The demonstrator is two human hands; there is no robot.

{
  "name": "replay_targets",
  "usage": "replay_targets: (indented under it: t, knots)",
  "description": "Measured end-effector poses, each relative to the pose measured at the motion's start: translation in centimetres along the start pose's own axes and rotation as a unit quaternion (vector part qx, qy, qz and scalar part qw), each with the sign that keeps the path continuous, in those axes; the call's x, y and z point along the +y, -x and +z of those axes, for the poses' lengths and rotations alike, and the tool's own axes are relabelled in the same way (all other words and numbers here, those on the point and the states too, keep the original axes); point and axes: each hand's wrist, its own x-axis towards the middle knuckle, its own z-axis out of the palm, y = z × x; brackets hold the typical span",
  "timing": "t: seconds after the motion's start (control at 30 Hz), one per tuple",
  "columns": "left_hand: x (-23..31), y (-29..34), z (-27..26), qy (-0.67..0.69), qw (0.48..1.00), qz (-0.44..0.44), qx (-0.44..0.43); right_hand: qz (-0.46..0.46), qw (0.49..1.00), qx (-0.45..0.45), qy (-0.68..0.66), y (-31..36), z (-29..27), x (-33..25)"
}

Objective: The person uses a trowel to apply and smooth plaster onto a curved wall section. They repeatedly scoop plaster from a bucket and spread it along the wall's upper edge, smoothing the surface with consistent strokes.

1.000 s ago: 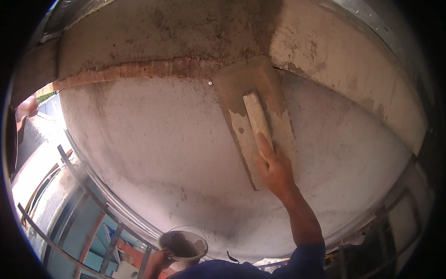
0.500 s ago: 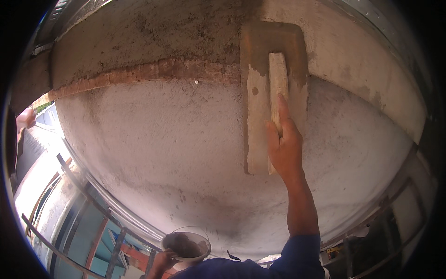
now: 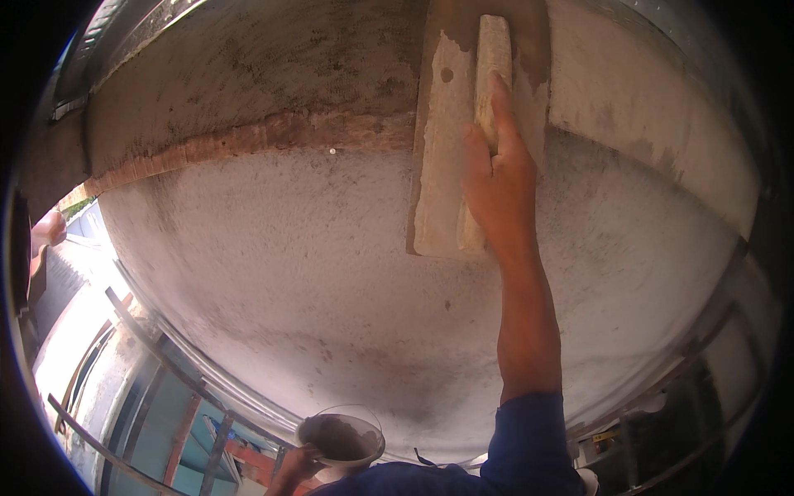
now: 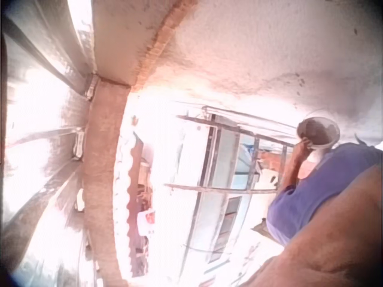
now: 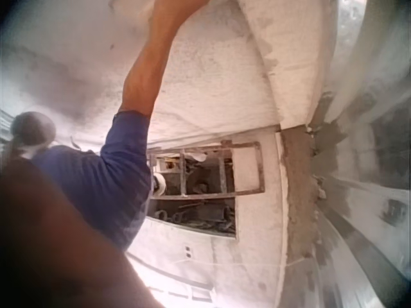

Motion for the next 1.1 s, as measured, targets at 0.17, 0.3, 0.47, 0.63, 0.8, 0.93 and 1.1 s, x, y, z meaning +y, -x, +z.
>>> replay_targets:
  t: [0.17, 0.3, 0.47, 0.63, 0.8, 0.93, 1.1]
  knots:
    - [1.6, -0.9, -0.7, -0.04, 0.999, -0.004, -0.026, 0.058, 0.998, -0.025, 0.002, 4.1, -2.0, 2.9]
    - [2.6, -0.3, 0.2, -0.012, 1.0, 0.002, 0.01, 0.13, 0.99, 0.007, -0.056, 13.0, -4.4, 9.8]
    - [4.6, -1.8, 0.2, -0.041, 0.998, 0.037, -0.033, 0.226, 0.969, 0.056, -0.084, 23.6, -9.0, 14.8]
    - [6.2, -1.2, 0.3, -0.051, 0.997, 0.009, -0.055, 0.238, 0.969, -0.005, -0.072, 31.8, -10.8, 19.2]
    - [5.9, -1.3, 2.2, -0.055, 0.997, 0.019, -0.053, 0.27, 0.96, -0.046, -0.064, 33.9, -11.8, 22.3]
    - [5.7, -0.7, 4.5, -0.032, 0.998, 0.038, -0.035, 0.277, 0.959, -0.051, -0.038, 34.9, -11.6, 25.0]
    - [11.0, -1.5, 4.8, -0.035, 0.999, -0.012, -0.021, 0.247, 0.965, -0.068, -0.049, 35.3, -11.6, 28.4]
